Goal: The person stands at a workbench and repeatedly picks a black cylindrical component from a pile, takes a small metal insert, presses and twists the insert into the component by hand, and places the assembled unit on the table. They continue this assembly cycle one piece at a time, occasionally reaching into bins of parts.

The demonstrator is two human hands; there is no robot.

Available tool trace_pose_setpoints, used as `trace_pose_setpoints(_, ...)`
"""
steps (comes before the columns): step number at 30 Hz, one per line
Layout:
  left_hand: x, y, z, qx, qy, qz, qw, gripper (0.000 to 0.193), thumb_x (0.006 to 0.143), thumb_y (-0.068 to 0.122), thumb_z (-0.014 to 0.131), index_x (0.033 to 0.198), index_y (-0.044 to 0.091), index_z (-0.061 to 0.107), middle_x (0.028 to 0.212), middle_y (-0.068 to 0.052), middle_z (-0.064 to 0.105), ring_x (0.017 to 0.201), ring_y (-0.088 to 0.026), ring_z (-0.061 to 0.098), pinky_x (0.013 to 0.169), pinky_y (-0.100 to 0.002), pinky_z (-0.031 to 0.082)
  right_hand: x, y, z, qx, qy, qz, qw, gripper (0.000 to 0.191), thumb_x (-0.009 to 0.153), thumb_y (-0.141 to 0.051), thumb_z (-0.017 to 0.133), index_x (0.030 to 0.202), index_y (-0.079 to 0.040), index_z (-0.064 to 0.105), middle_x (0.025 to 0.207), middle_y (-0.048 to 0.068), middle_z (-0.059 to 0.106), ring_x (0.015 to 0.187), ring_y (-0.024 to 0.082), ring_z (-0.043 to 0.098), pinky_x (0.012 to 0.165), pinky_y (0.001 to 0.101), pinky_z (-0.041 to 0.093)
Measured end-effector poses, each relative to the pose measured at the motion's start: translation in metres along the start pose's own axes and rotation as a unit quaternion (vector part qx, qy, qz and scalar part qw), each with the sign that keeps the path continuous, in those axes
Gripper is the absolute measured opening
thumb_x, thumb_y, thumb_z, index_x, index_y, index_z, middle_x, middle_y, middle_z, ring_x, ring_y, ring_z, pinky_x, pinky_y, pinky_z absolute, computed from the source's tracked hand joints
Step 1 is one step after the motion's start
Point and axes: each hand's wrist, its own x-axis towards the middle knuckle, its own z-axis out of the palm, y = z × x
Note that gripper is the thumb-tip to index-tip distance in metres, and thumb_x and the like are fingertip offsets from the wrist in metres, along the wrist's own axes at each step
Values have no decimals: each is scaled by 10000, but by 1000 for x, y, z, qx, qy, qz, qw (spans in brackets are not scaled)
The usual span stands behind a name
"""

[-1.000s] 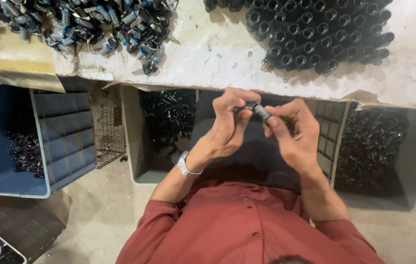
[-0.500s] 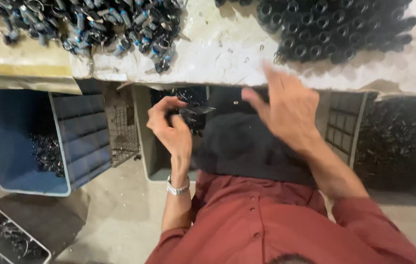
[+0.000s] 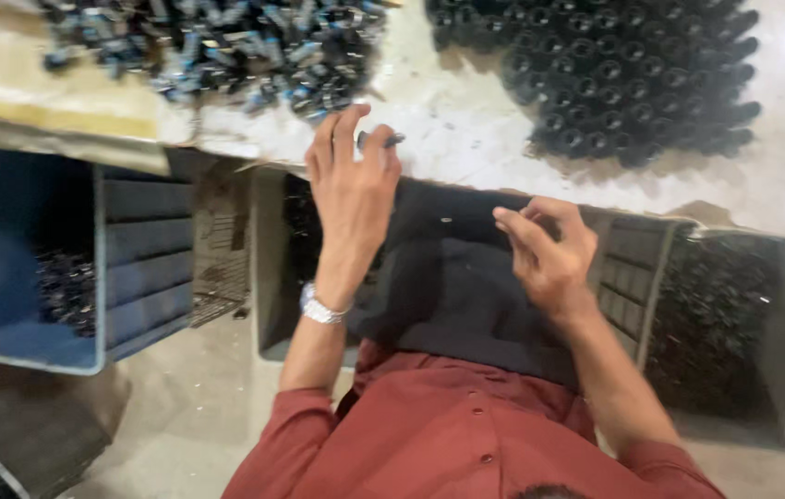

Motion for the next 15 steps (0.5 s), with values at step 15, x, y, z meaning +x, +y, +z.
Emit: trace_pose_setpoints(15, -35, 85, 13, -277, 49, 121, 952, 347, 863, -12, 887, 1147, -1, 689, 1100, -84, 710, 1047, -258, 679, 921, -400, 537, -1, -22, -13, 288, 85, 327, 896, 181, 1027, 72, 643, 1180, 18, 725, 1123, 83, 673, 622, 38, 557, 507, 185, 413)
